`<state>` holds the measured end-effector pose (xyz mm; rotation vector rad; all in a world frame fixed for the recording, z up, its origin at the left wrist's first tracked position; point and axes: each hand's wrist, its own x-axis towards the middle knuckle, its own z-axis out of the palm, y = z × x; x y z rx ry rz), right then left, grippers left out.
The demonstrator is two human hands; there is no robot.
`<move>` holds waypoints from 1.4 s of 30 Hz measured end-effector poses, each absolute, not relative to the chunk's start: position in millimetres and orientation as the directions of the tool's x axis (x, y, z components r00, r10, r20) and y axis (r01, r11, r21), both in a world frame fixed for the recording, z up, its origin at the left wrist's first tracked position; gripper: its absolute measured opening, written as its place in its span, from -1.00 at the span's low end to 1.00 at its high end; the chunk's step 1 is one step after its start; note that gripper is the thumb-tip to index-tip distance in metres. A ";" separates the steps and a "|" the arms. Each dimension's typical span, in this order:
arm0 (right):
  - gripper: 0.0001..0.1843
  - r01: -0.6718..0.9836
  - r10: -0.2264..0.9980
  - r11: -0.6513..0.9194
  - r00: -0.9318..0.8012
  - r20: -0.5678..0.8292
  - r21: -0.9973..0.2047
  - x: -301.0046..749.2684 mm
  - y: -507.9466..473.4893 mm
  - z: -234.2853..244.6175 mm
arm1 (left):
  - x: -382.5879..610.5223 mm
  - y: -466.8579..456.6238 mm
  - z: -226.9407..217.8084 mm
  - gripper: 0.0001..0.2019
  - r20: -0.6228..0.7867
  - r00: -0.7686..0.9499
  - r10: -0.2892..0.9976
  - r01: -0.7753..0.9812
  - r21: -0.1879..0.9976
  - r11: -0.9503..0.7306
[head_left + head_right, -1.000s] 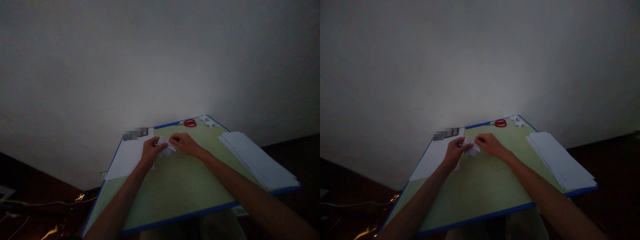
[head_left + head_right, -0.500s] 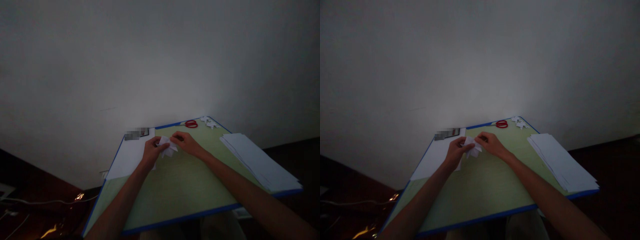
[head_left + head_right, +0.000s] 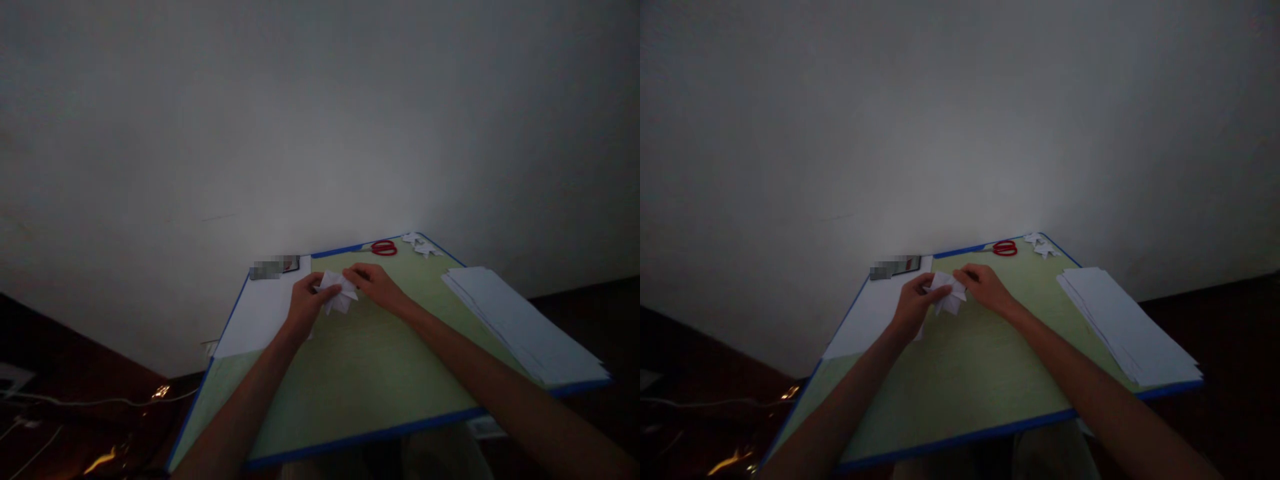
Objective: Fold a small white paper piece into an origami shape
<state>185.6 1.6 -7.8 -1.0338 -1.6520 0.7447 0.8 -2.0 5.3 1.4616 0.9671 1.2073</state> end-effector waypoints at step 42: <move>-0.71 0.410 0.775 0.629 -0.272 0.570 -0.660 195.2 -7.7 1.4 | -4.5 0.4 11.2 -0.58 0.364 0.278 0.889 0.125 0.904 -0.409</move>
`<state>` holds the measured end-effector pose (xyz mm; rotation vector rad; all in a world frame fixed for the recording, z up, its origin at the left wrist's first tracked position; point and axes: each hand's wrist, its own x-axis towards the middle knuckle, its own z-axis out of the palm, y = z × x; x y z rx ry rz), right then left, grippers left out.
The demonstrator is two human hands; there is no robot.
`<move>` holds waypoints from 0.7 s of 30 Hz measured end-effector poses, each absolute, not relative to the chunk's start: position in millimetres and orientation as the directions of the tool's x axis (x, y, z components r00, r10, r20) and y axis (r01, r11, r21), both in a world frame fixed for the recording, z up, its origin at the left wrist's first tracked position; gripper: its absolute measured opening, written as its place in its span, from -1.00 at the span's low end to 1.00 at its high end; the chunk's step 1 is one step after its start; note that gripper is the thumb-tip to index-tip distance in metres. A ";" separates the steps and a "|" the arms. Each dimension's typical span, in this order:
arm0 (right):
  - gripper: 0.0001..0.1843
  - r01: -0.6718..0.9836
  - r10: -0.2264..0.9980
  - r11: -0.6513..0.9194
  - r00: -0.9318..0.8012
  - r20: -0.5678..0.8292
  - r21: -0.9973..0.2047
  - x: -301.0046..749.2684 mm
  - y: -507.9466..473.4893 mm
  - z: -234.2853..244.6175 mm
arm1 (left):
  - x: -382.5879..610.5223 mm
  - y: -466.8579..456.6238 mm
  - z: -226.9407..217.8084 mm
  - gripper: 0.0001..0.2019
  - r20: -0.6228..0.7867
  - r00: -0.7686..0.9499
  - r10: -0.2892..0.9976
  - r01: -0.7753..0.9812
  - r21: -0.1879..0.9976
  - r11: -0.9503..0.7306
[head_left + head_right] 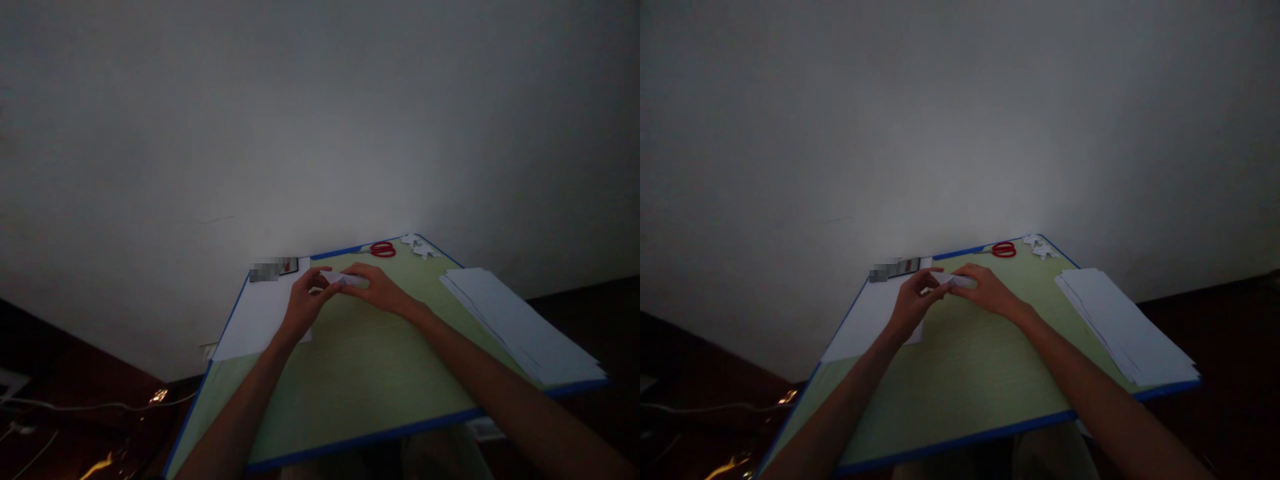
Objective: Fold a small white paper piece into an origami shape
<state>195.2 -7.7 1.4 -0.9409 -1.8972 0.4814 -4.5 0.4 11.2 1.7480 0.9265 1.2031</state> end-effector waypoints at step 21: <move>-0.78 0.328 0.800 0.595 -0.155 0.579 -0.734 191.1 -7.5 2.6 | -3.3 2.1 9.0 -0.65 0.393 0.232 0.890 0.194 0.878 -0.438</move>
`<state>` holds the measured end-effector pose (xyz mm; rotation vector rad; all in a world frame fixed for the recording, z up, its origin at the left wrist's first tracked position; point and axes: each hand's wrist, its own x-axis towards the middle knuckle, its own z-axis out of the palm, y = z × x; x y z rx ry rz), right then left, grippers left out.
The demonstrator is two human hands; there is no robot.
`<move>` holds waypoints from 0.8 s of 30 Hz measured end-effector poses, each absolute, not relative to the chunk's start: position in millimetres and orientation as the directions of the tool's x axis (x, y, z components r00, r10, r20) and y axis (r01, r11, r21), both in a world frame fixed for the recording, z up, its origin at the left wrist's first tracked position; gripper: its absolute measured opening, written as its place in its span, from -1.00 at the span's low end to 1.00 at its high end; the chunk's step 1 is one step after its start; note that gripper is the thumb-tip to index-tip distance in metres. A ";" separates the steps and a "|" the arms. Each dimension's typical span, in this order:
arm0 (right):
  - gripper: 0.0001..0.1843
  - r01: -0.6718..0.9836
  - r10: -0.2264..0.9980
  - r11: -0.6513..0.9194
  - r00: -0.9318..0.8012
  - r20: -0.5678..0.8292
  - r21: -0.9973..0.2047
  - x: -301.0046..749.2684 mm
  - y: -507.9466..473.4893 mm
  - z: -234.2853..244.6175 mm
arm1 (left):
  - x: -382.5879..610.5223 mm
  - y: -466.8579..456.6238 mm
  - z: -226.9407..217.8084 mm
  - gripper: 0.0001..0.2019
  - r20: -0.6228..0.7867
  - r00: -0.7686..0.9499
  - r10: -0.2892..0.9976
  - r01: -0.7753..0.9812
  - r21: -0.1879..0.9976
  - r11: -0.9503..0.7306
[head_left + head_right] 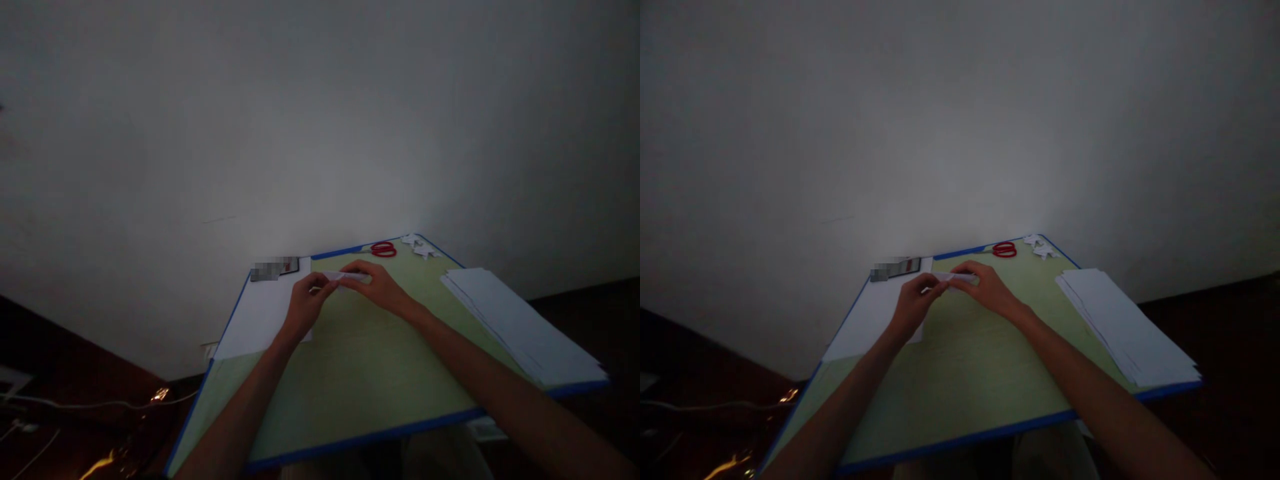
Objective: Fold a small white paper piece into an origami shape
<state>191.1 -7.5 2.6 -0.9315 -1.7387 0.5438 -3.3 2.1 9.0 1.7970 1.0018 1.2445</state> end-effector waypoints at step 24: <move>-0.82 0.326 0.822 0.562 -0.121 0.556 -0.760 190.6 -7.1 4.6 | -1.1 -3.3 10.5 -0.70 0.354 0.312 0.882 0.138 0.901 -0.411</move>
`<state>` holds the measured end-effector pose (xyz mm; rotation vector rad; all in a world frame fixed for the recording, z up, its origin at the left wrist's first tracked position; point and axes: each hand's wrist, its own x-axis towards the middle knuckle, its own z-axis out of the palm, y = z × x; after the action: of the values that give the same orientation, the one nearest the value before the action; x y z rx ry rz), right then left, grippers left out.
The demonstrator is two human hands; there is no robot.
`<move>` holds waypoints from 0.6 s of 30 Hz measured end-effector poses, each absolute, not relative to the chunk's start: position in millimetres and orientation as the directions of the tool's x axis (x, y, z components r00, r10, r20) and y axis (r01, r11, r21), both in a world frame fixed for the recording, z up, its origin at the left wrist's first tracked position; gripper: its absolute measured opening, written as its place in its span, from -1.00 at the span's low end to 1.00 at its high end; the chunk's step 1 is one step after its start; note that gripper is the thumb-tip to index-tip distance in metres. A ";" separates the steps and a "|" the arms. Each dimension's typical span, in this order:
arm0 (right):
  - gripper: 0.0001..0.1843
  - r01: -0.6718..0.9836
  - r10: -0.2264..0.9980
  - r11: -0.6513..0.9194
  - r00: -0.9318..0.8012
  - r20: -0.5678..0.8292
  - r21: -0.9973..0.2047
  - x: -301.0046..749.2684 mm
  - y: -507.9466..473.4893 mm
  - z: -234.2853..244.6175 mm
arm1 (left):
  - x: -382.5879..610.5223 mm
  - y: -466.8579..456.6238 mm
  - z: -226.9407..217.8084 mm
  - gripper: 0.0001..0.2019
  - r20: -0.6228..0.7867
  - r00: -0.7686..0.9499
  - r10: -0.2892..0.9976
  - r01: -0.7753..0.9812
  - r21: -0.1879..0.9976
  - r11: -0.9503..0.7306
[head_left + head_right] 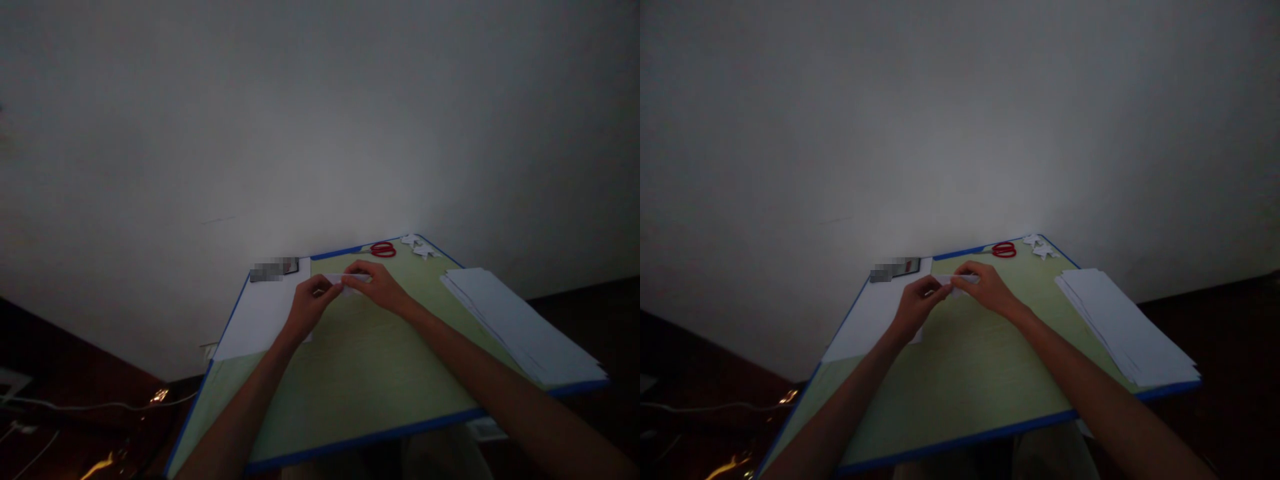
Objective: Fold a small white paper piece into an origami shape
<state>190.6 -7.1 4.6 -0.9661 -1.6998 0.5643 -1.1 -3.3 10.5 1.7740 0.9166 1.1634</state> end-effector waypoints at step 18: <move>-0.80 0.289 0.850 0.526 -0.148 0.505 -0.800 193.8 -5.7 5.0 | -2.8 -2.8 13.5 -0.73 0.332 0.243 0.911 0.085 0.929 -0.361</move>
<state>193.8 -5.7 5.0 -0.9691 -1.6987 0.6569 -2.8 -2.8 13.5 1.6646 0.9376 1.2205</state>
